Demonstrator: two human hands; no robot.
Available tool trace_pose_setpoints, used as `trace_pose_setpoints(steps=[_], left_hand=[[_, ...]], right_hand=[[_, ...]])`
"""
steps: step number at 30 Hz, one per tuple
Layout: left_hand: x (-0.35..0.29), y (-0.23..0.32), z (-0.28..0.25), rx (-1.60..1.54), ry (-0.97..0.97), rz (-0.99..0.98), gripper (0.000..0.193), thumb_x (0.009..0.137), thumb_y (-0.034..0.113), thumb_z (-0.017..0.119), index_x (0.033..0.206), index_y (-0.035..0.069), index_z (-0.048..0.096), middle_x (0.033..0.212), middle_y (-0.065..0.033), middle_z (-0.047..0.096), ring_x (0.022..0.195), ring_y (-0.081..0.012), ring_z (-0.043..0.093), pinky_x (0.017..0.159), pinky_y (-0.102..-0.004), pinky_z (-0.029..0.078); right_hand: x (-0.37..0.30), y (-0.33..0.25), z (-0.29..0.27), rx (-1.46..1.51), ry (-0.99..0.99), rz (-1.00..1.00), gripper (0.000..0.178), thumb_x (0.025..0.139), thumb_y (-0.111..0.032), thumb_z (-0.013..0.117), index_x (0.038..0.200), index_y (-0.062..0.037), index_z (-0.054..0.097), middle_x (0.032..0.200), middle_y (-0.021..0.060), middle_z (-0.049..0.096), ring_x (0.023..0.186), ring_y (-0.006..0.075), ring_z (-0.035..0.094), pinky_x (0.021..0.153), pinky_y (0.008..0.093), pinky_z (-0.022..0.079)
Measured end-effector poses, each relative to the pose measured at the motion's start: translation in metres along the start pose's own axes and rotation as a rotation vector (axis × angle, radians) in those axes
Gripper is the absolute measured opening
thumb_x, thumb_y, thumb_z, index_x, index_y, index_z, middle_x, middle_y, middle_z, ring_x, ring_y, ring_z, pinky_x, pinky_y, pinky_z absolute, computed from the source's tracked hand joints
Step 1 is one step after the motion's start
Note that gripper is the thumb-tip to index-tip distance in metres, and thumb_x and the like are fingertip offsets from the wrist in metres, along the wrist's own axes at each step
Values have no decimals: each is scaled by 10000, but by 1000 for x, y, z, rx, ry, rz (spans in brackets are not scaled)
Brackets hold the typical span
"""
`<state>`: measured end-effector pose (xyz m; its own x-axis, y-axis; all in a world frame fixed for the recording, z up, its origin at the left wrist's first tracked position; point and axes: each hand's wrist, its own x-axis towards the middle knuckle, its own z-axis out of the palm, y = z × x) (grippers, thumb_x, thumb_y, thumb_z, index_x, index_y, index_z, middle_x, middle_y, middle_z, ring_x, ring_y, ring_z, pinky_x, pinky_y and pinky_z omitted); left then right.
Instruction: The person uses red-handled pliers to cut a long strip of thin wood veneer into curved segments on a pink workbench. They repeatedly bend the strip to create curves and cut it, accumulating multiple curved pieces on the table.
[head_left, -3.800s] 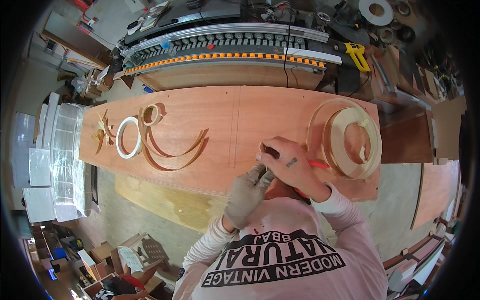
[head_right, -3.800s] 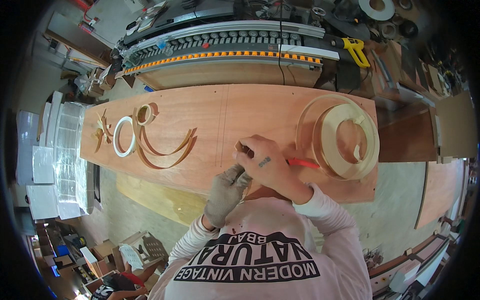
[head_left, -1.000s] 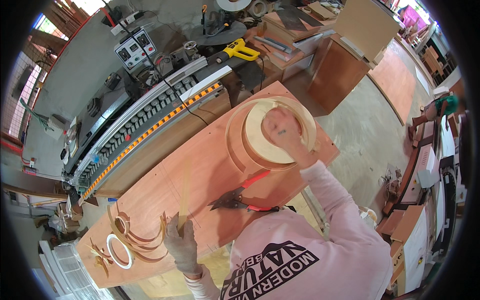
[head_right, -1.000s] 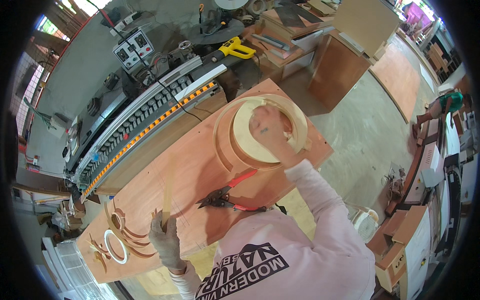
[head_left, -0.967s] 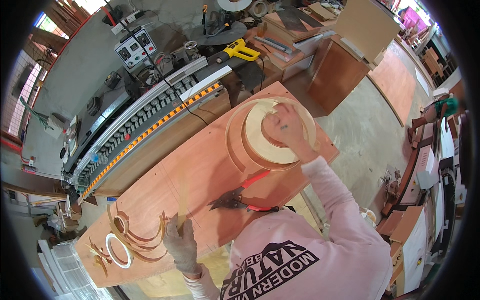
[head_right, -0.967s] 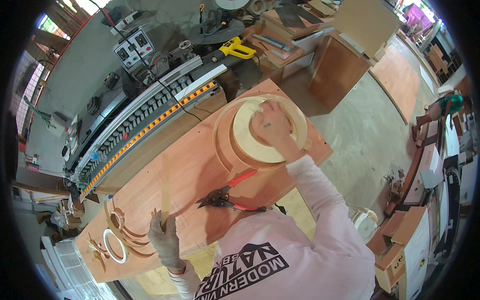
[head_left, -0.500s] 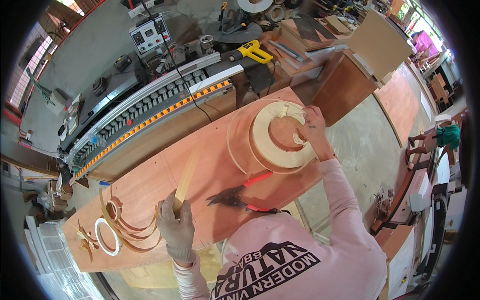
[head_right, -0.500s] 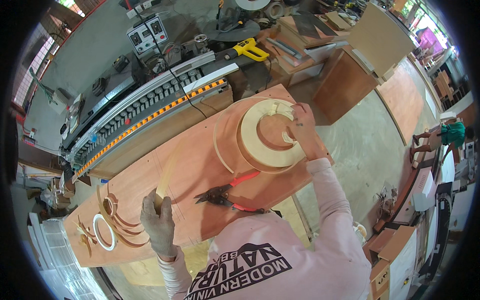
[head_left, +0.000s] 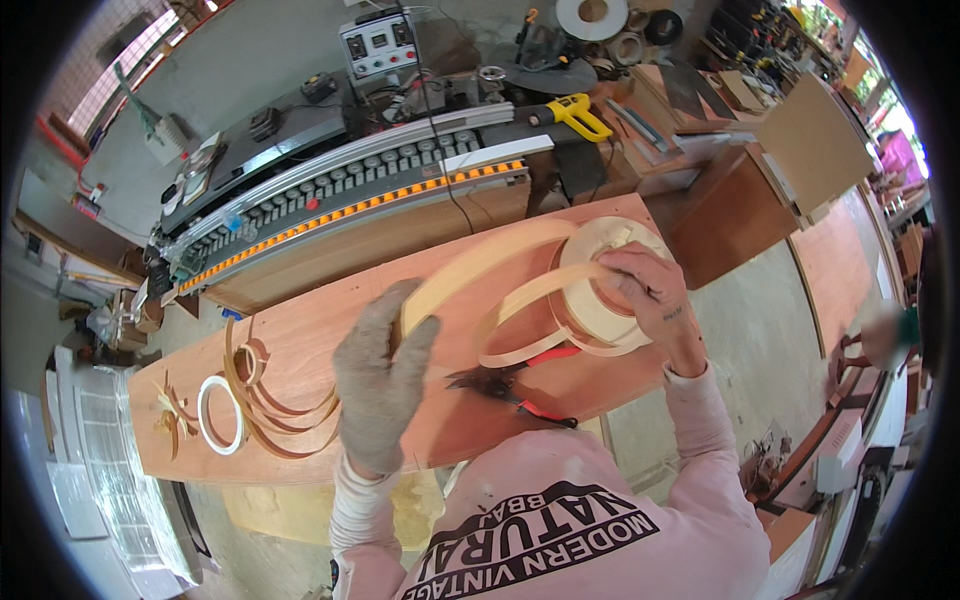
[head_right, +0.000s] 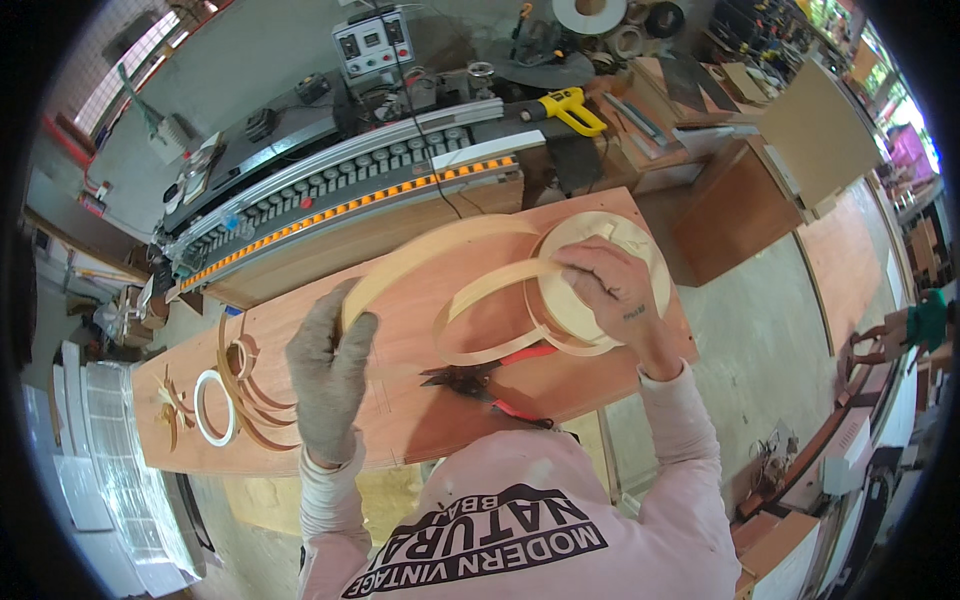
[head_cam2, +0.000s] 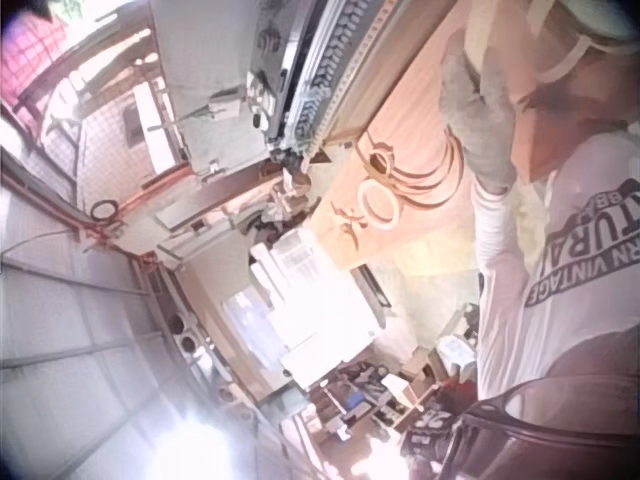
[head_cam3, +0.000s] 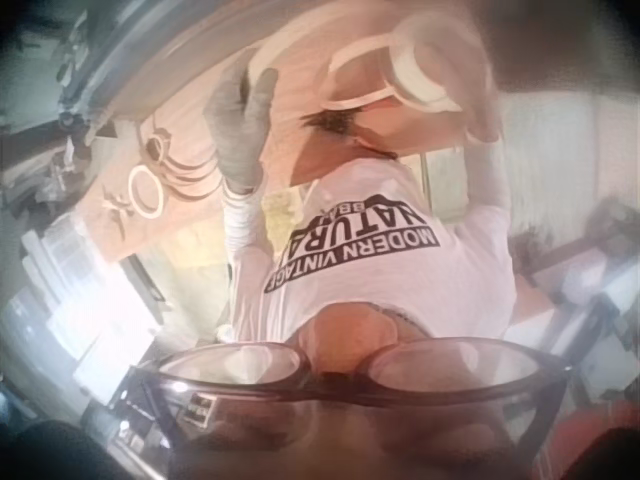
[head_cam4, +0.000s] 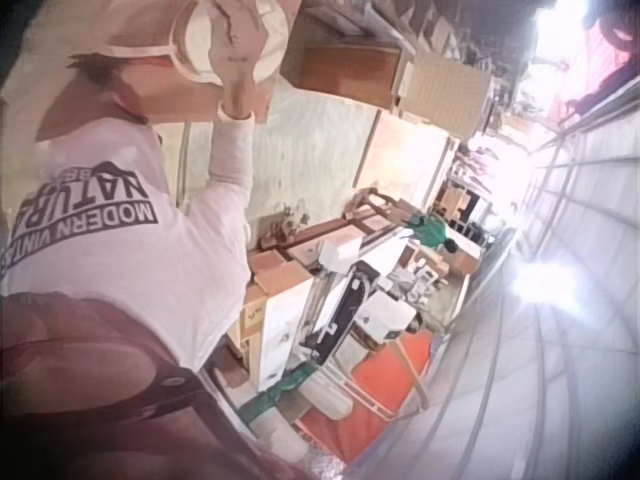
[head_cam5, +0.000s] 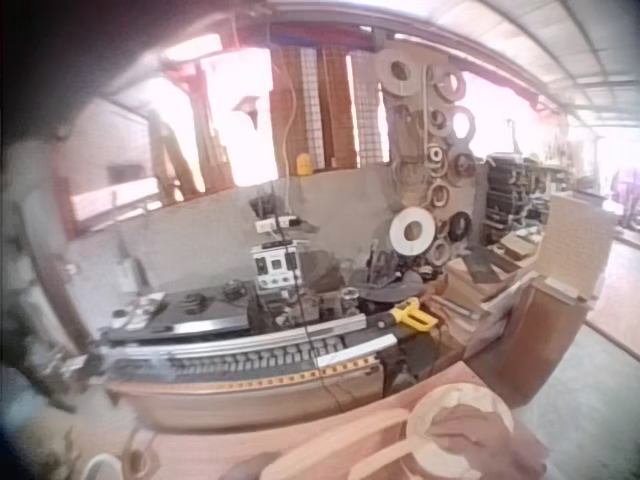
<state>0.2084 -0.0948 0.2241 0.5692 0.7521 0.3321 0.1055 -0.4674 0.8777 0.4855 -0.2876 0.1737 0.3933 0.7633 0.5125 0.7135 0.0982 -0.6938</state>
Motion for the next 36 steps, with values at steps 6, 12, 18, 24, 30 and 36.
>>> trace_pose_setpoints(steps=[6,12,18,24,30,36], left_hand=[[6,32,15,-123,-381,-316,334,1009,221,675,1230,-27,698,962,-60,722,813,-82,592,762,-264,512],[-14,4,27,-303,-354,-343,412,1006,270,695,1294,-21,660,878,-30,679,779,-84,600,726,-246,509],[-7,13,28,215,-458,-312,399,959,177,725,1317,19,642,839,-98,652,735,-155,647,702,-341,539],[10,-2,12,338,-196,226,451,845,-20,666,1279,100,677,964,-128,672,785,-287,675,689,-362,528],[24,17,-2,593,-259,402,490,697,-104,630,1136,100,705,1106,-84,685,1035,-305,668,917,-402,527],[37,16,-9,984,-378,689,108,724,125,712,824,159,692,1078,-1,656,1094,-219,625,1052,-441,460]], right_hand=[[3,-43,33,255,50,-19,216,882,43,698,1091,-11,706,966,74,723,754,143,656,641,259,502],[13,-30,39,161,10,18,161,925,-52,717,1078,-3,721,941,84,740,704,148,662,611,289,504],[23,-34,43,137,-11,12,214,944,-138,736,1103,5,710,842,95,723,699,162,652,632,318,511],[3,-49,34,357,-312,139,276,951,-237,738,1126,-26,707,960,86,740,806,171,680,695,343,523],[-12,-56,9,262,-916,216,346,971,-365,681,1143,-66,711,1016,91,744,856,201,717,751,341,554],[-9,-44,-37,421,-813,2,416,954,-242,706,1305,-26,654,1195,137,725,1003,279,720,861,384,567]])
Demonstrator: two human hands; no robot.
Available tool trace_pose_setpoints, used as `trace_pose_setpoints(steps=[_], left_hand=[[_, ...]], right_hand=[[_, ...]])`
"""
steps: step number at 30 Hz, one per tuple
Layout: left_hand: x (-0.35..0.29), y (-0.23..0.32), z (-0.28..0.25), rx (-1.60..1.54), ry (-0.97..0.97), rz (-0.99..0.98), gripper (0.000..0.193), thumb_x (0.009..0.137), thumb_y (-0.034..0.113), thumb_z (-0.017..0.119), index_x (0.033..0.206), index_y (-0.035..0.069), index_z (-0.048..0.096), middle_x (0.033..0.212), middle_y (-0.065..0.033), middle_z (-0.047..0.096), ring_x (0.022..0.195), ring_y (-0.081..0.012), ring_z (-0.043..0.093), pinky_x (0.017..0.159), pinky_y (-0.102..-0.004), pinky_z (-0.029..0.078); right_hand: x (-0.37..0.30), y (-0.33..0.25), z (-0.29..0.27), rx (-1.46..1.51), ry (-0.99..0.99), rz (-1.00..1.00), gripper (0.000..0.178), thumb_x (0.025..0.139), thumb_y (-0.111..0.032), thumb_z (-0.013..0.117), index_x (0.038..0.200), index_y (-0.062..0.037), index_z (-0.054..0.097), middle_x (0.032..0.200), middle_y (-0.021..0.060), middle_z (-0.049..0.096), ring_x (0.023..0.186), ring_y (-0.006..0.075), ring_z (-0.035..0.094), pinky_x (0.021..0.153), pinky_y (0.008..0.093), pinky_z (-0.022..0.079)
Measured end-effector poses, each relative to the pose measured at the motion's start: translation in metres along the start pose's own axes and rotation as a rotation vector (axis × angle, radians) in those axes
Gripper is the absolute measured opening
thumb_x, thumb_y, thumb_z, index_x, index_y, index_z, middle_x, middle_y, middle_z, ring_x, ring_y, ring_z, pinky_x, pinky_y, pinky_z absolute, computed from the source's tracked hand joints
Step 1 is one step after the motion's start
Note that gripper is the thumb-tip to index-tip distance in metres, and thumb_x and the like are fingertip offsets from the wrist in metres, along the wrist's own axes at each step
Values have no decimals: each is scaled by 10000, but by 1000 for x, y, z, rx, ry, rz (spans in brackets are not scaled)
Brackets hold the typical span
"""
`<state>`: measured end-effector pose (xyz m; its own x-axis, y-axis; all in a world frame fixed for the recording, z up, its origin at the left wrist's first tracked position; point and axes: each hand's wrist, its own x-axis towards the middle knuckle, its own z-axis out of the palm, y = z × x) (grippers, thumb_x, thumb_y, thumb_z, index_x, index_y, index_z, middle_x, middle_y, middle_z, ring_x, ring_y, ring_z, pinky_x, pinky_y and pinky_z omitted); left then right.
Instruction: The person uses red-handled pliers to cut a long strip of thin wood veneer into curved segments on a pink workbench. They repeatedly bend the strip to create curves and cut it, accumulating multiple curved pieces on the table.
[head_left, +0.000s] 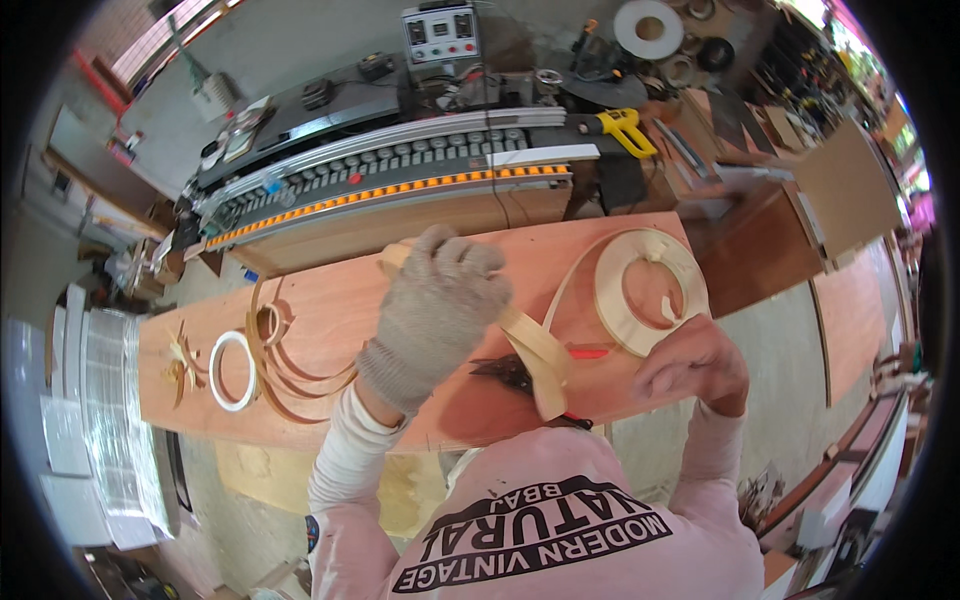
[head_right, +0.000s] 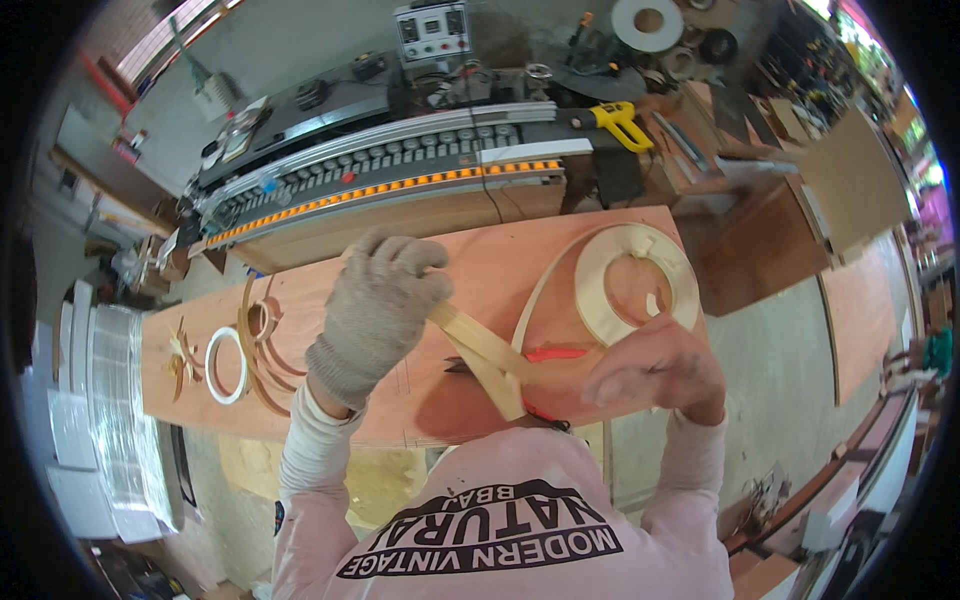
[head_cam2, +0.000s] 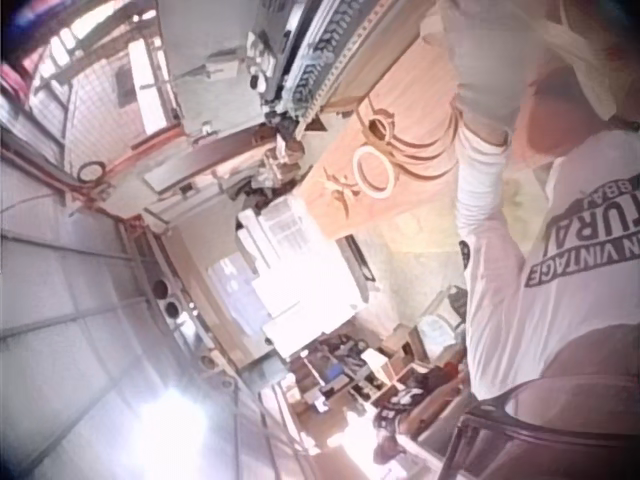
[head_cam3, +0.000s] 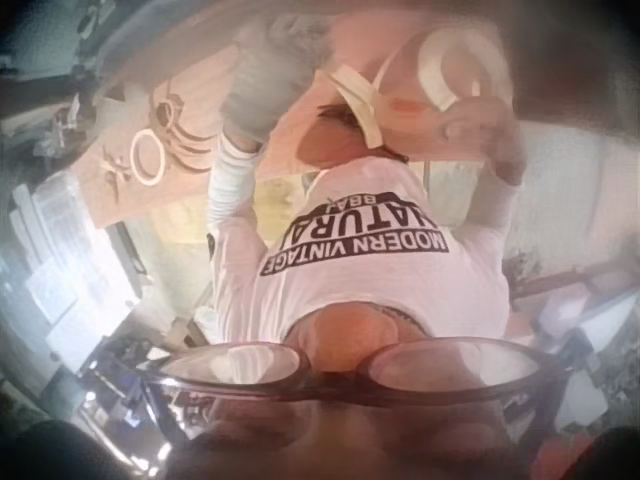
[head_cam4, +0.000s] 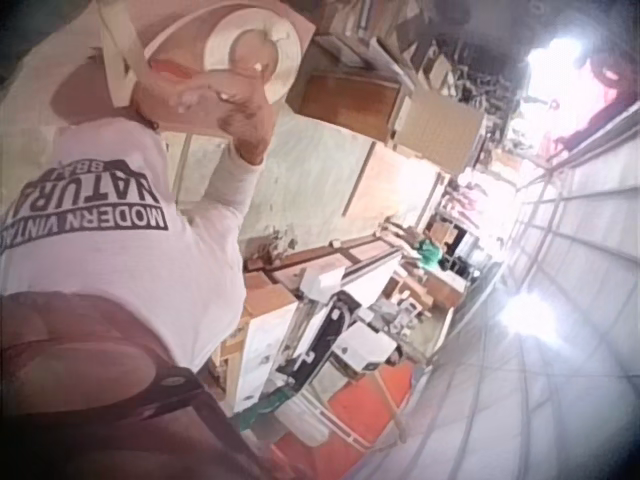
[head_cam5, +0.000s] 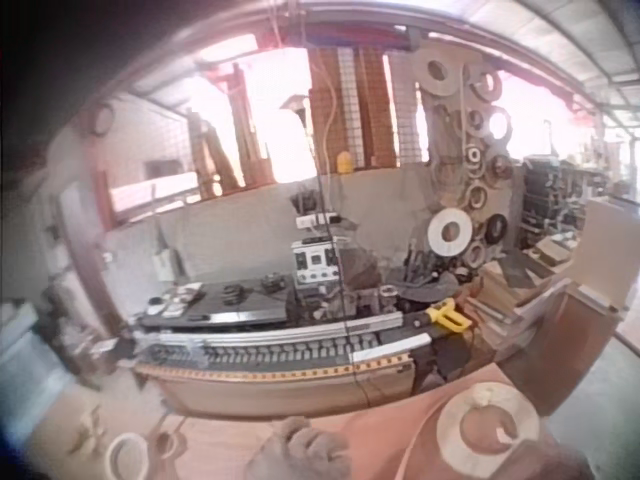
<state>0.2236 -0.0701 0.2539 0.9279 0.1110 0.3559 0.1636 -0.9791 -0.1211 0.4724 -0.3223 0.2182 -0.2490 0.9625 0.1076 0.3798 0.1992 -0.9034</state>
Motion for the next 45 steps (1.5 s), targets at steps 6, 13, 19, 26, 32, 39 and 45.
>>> trace_pose_setpoints(steps=[6,13,19,26,32,39,45], left_hand=[[-1,18,12,-8,135,177,48,750,207,677,765,162,670,1004,-34,628,1150,-249,598,1183,-566,339],[-25,22,22,-197,427,-331,512,810,89,673,1317,148,639,1257,-111,662,1278,-333,578,1128,-500,420],[-53,-6,2,-1549,165,-915,553,918,147,738,1428,52,544,1176,-132,694,1078,-200,665,886,-316,546],[-38,15,-11,-1052,101,-908,453,906,151,693,1325,4,607,801,-30,654,701,-98,605,616,-287,499],[-84,29,22,-722,204,-771,459,927,154,697,1351,39,567,923,-204,702,740,-352,695,677,-424,546],[-127,35,42,-658,201,-474,511,889,99,743,1355,38,540,967,-177,696,693,-348,673,632,-434,527],[-139,31,48,-523,251,-422,601,861,74,769,1407,16,525,1024,-149,699,693,-285,627,623,-391,506]], right_hand=[[81,-18,74,305,250,127,449,988,-226,685,1359,12,599,1188,93,718,1088,208,657,933,342,516],[122,24,153,659,337,21,189,1075,-164,555,1088,12,621,972,62,697,913,150,666,844,310,527],[170,37,175,395,377,-206,123,1030,-86,613,1092,18,592,959,122,687,879,217,667,825,330,528],[195,95,230,-6,201,-123,346,949,-75,690,1268,-27,565,1353,227,564,1242,345,577,982,480,491],[171,94,185,498,145,-189,570,1015,-234,639,1519,-65,435,1504,152,497,1319,336,524,1119,482,441],[161,90,79,1348,427,-189,577,1085,-477,466,1495,-72,486,1403,134,597,1126,182,616,862,365,549],[159,76,97,1457,365,-307,444,1087,-355,516,1422,-65,548,1336,170,647,867,169,681,693,347,574]])
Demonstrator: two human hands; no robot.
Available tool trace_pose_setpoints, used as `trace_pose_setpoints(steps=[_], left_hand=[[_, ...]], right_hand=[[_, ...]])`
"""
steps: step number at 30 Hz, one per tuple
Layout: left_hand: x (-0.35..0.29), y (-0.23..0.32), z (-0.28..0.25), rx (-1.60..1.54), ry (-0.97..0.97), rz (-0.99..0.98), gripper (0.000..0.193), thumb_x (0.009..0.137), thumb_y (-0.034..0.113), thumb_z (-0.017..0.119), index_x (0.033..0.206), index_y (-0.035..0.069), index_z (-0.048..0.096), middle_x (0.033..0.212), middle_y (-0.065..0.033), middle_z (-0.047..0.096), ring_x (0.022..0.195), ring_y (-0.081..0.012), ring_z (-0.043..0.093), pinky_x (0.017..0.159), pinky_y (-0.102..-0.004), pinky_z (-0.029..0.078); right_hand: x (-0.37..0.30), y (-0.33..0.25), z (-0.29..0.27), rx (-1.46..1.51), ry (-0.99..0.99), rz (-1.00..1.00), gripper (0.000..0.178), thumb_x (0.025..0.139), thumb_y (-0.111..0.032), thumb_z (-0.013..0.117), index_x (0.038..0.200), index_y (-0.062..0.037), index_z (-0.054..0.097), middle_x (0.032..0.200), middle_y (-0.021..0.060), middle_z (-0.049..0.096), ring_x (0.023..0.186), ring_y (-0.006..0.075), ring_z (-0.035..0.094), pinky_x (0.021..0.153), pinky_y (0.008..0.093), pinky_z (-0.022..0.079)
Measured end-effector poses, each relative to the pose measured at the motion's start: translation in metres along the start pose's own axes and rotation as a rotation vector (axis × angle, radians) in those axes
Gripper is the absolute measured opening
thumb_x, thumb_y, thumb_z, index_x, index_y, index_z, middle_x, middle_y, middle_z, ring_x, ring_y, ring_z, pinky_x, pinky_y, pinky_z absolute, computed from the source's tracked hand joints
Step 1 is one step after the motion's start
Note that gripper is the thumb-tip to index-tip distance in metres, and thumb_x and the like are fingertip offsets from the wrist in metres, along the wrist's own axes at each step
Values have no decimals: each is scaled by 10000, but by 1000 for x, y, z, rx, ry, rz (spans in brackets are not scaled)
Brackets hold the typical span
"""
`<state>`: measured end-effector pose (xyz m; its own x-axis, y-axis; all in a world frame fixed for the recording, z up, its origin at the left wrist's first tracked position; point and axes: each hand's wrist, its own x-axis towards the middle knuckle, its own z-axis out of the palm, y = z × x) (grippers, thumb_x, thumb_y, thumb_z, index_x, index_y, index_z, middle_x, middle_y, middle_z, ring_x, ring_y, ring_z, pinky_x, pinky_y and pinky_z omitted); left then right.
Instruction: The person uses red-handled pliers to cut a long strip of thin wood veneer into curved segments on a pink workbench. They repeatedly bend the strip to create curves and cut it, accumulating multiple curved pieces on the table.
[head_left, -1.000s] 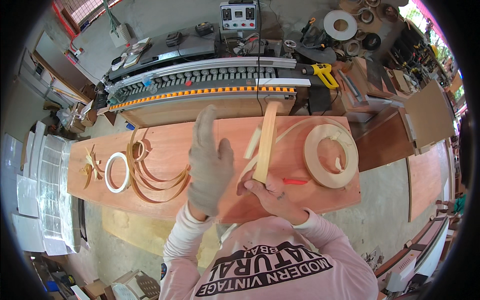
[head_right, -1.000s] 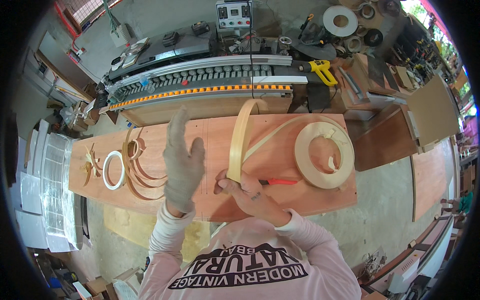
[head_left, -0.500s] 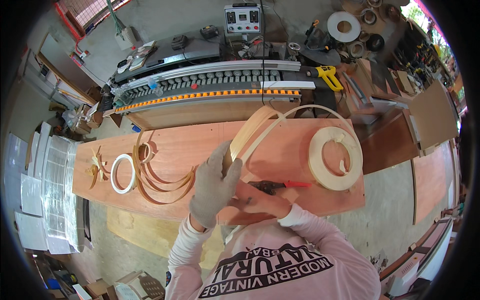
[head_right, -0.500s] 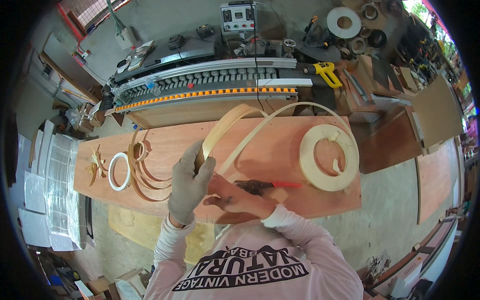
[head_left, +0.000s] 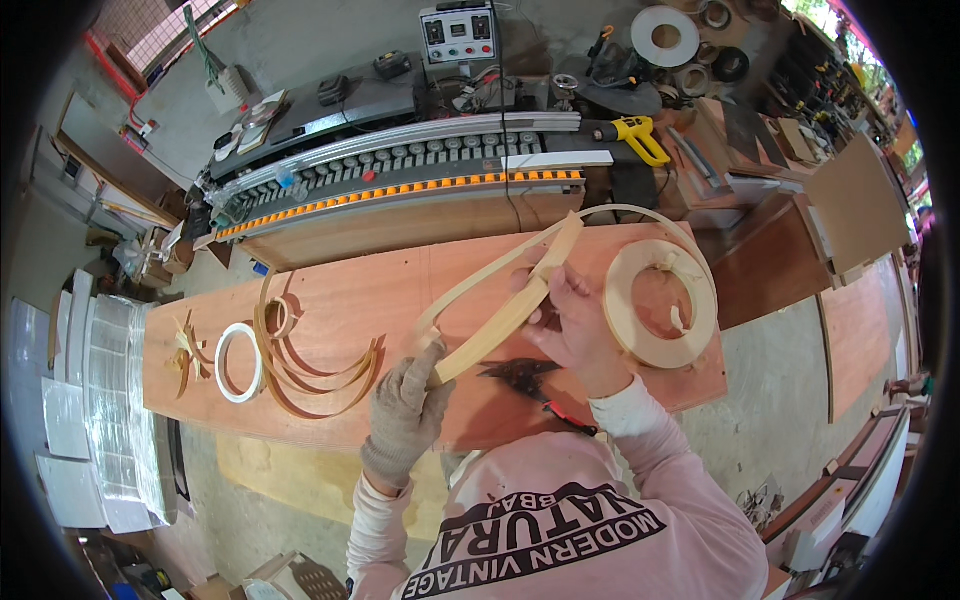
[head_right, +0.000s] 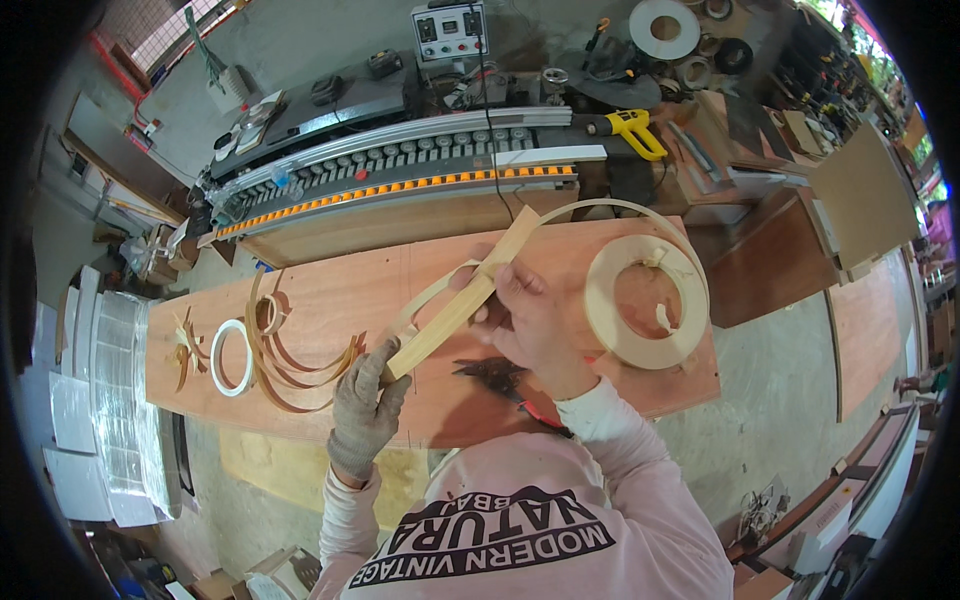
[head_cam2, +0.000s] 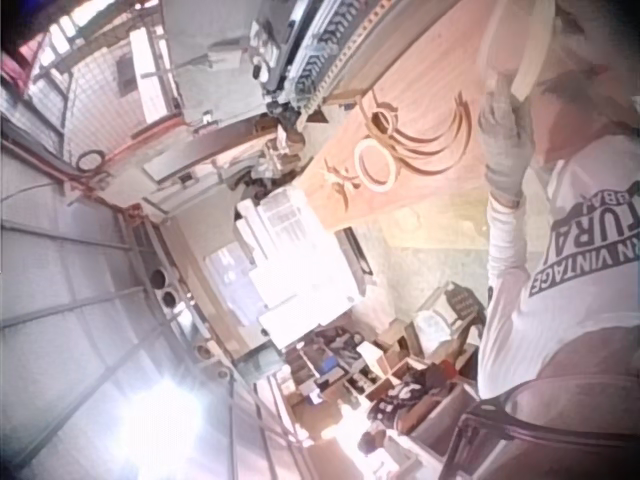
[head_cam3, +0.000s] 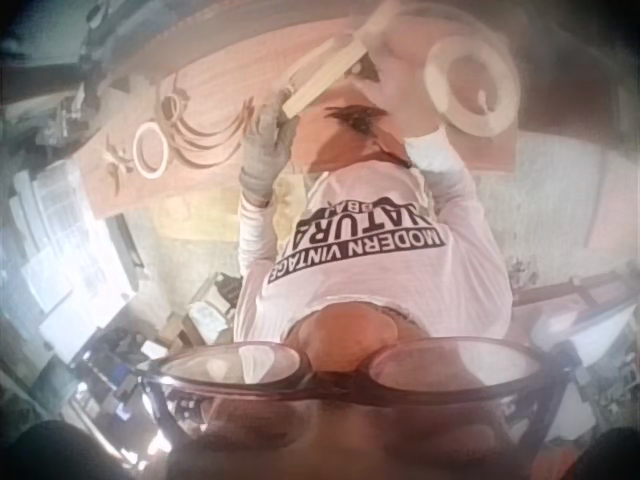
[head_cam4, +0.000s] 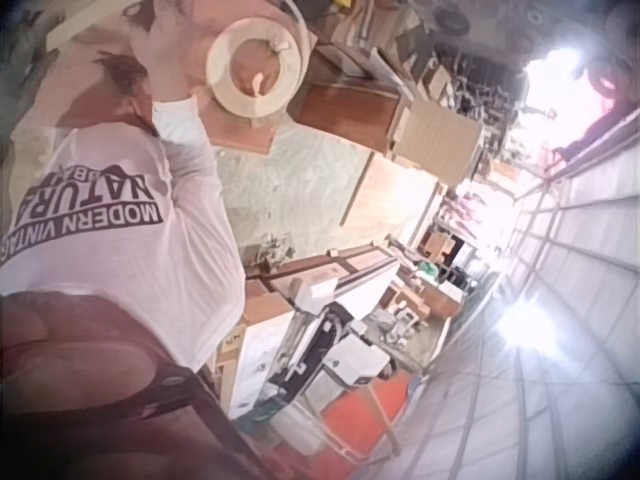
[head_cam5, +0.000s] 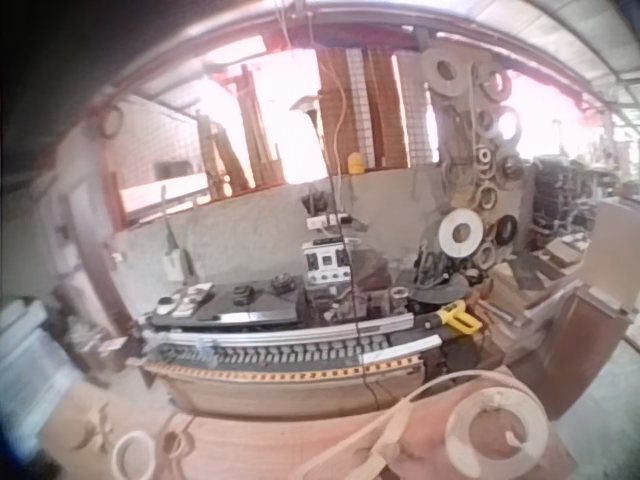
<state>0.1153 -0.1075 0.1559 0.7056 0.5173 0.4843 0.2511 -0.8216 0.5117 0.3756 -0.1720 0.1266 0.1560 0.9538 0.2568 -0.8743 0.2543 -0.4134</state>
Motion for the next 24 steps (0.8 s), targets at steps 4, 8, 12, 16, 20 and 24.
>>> trace_pose_setpoints(steps=[4,8,12,16,20,24], left_hand=[[5,14,-1,103,-16,-14,662,842,51,782,1439,-2,501,1158,-151,706,738,-267,618,660,-385,518],[4,13,-2,-5,63,-9,650,845,84,769,1447,64,523,849,-111,628,677,-314,602,612,-425,481],[-4,5,-10,34,-11,-38,636,849,82,786,1434,54,539,822,-86,629,646,-264,579,586,-388,473],[-2,11,-8,44,-1,-55,646,859,118,801,1445,54,535,723,-58,564,629,-234,581,564,-370,470],[4,14,-3,86,13,-62,665,870,170,796,1463,63,514,761,-68,590,642,-254,595,573,-384,479],[11,20,-4,139,-25,-69,671,877,180,782,1472,86,487,809,-74,613,679,-292,619,611,-415,501]], right_hand=[[-9,20,23,-69,-72,-80,496,1097,-326,494,1526,-88,425,1363,206,628,859,194,700,675,367,601],[2,-5,38,-178,-29,-201,580,1112,-298,449,1621,-117,239,1372,216,619,858,208,704,668,365,615],[6,-27,43,-528,-1,-403,576,1116,-265,443,1626,-99,231,1394,207,611,834,192,685,637,344,604],[4,-24,41,-756,2,-457,544,1110,-234,468,1601,-68,303,1423,217,595,889,200,684,681,334,602],[-2,-14,43,-879,-3,-497,512,1107,-243,483,1559,-23,386,1489,225,539,1013,251,683,753,343,601],[-10,-2,49,-787,-47,-457,493,1090,-188,520,1528,19,428,1513,233,519,1054,232,680,826,332,599]])
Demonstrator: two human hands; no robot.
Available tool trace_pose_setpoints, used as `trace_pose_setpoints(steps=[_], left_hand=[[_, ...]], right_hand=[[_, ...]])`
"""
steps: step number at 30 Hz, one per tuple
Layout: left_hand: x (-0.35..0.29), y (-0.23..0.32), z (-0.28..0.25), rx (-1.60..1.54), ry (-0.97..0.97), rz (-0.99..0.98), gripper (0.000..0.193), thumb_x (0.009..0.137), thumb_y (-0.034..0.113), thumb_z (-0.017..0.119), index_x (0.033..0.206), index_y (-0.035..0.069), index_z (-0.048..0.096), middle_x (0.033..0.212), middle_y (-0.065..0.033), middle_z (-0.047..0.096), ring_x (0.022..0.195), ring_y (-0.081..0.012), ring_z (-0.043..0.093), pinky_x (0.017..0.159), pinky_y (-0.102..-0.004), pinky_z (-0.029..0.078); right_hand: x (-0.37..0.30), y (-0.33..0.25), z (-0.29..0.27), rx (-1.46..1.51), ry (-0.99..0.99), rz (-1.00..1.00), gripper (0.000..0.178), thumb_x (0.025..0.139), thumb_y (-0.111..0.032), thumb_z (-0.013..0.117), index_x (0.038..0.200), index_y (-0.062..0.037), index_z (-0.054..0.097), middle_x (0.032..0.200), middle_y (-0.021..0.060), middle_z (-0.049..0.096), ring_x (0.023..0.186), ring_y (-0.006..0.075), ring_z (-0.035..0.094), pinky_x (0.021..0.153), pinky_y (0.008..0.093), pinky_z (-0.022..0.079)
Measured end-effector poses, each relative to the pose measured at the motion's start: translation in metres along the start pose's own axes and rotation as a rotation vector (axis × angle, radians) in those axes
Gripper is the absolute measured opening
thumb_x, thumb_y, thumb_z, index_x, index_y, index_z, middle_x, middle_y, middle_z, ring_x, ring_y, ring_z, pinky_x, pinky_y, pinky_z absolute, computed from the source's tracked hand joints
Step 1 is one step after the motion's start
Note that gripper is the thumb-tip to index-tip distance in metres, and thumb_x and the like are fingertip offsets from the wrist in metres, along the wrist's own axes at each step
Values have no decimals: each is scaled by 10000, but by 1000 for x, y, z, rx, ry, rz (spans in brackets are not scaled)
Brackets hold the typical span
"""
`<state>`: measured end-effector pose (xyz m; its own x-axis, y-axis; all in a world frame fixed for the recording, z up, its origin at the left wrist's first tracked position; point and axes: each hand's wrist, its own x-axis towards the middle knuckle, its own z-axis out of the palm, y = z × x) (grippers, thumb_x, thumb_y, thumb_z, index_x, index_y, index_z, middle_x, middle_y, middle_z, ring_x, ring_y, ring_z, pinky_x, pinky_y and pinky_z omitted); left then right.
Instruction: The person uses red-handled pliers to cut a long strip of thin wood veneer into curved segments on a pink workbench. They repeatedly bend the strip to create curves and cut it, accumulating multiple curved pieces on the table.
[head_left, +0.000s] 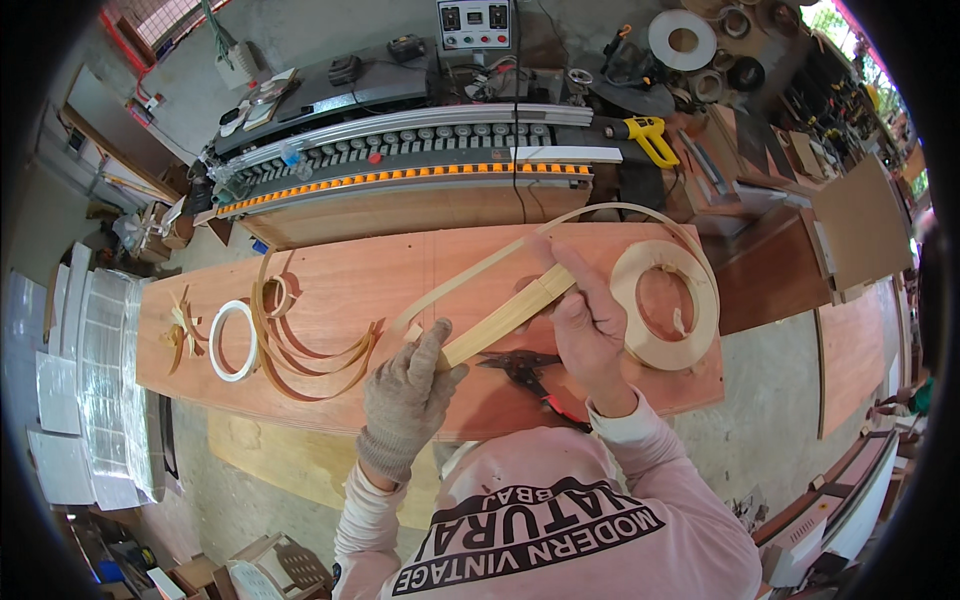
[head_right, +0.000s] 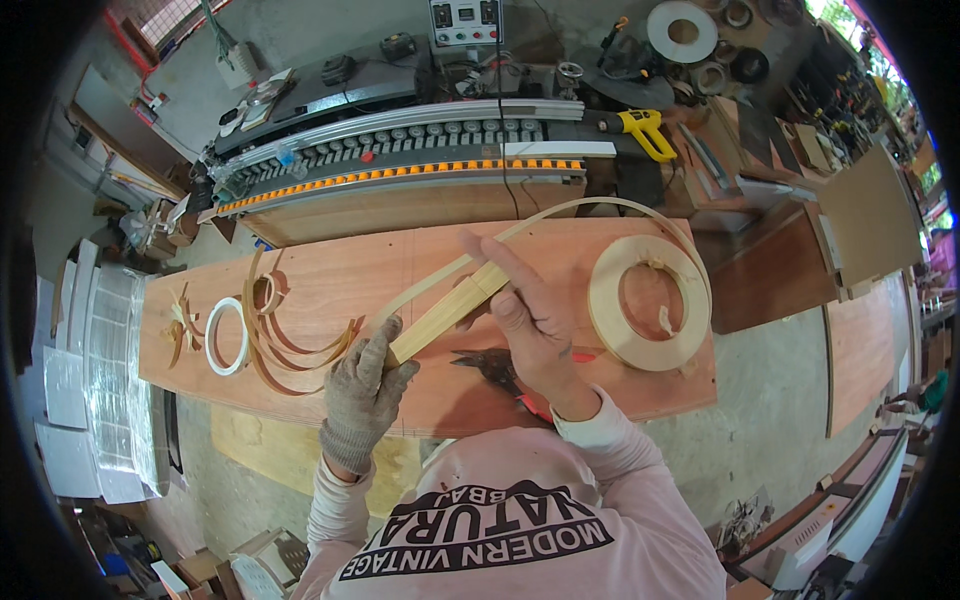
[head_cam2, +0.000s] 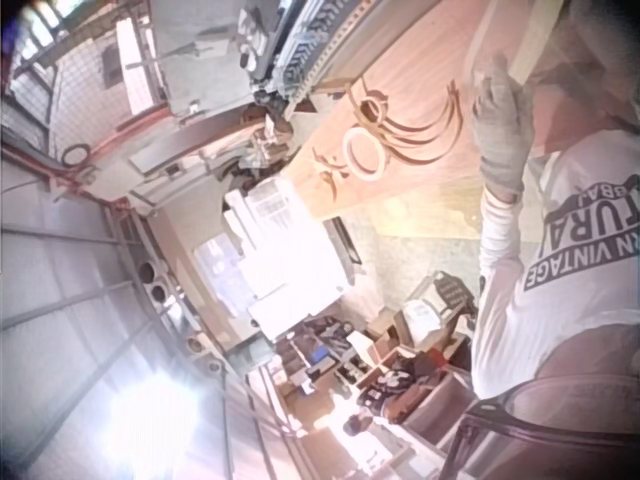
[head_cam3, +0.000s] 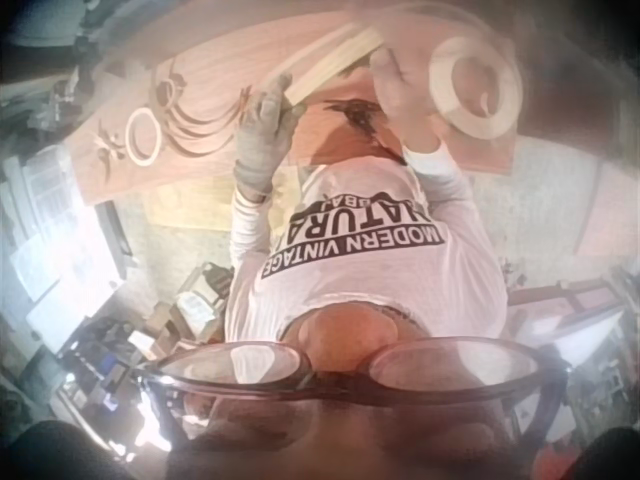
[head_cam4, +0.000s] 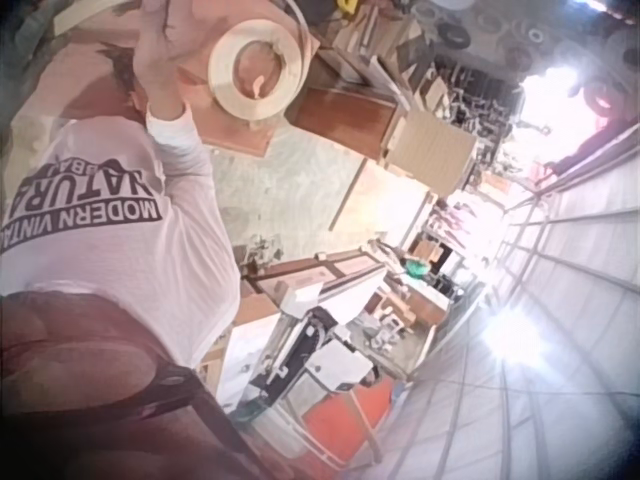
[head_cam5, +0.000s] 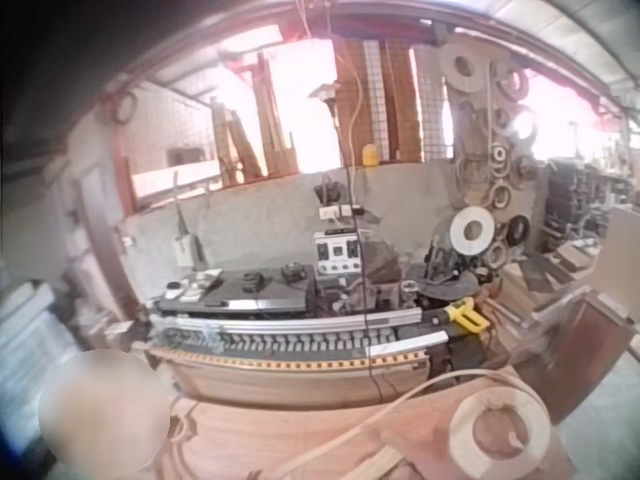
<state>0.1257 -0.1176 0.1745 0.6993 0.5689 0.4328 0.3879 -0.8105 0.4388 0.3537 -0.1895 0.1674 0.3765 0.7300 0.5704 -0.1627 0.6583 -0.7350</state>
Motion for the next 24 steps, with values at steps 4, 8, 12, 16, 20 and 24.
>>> trace_pose_setpoints(steps=[4,8,12,16,20,24], left_hand=[[0,0,-1,24,-22,7,685,873,188,784,1479,95,477,825,-73,618,686,-298,622,611,-419,504],[-2,3,-3,33,-60,-16,685,873,195,784,1478,96,478,821,-72,618,684,-294,620,604,-417,502],[-4,6,-3,32,-56,-42,686,870,185,784,1478,96,479,800,-61,613,673,-280,615,598,-409,499],[-4,7,-3,24,-55,-43,684,868,168,782,1478,96,481,779,-55,605,664,-270,612,587,-407,492],[-7,5,-4,26,-64,-19,695,867,155,779,1487,93,472,774,-50,605,659,-269,611,578,-408,487],[-10,1,-7,-9,-73,-13,707,866,169,783,1493,90,467,771,-46,598,652,-267,604,571,-403,482]], right_hand=[[-7,0,4,-119,-60,-14,495,1073,-132,547,1527,28,433,1529,242,502,1066,204,685,862,312,587],[-9,-4,8,-91,-103,13,489,1071,-95,534,1531,29,424,1532,224,507,1062,187,693,876,293,581],[-11,-9,12,-123,-143,69,500,1070,-76,527,1544,22,403,1530,213,515,1053,182,699,876,275,577],[-13,-9,14,-92,-136,102,534,1070,-146,547,1563,-10,392,1471,244,558,1108,300,688,924,389,582],[-12,-3,18,80,-154,14,591,1037,-123,597,1576,-25,377,1400,227,616,1118,283,677,938,400,568],[-3,2,11,83,-257,-20,651,995,-23,633,1591,-69,375,1301,187,660,1163,250,649,959,368,550]])
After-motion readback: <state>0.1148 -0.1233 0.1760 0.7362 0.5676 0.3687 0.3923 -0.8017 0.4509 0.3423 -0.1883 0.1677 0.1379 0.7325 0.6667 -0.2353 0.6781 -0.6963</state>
